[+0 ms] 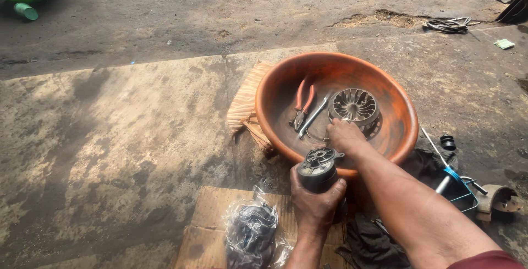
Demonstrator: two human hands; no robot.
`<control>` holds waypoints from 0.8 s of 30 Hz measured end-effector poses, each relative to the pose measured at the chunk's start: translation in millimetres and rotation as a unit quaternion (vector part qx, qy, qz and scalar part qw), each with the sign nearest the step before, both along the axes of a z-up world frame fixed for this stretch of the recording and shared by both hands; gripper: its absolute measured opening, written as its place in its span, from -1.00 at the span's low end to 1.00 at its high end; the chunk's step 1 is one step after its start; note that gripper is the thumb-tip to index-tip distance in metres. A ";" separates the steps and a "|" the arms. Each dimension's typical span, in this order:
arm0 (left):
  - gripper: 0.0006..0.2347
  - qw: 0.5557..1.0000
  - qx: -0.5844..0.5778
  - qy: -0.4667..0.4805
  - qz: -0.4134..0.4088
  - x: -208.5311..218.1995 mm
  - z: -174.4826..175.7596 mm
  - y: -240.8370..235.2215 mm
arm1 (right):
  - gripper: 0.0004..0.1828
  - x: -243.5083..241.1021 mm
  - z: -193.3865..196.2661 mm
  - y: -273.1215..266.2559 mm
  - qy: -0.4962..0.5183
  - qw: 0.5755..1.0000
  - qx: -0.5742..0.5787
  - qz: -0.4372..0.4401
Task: The person disassembles a small electric motor using a T-handle wrench and pliers, removes the rotor, and then reassembles the motor housing and rotor. The person tightens the housing bolts and secures the rotor with a nut.
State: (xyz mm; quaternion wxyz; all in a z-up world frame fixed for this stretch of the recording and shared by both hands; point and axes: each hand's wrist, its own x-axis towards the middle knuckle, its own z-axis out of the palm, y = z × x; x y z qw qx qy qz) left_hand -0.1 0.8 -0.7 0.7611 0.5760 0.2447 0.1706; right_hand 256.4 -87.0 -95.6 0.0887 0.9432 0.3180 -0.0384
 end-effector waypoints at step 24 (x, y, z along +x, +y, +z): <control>-0.39 0.813 0.461 -0.287 -0.210 -42.3 34.3 -28.1 | -0.36 -280.8 186.0 -174.0 -0.009 0.870 0.489 -0.062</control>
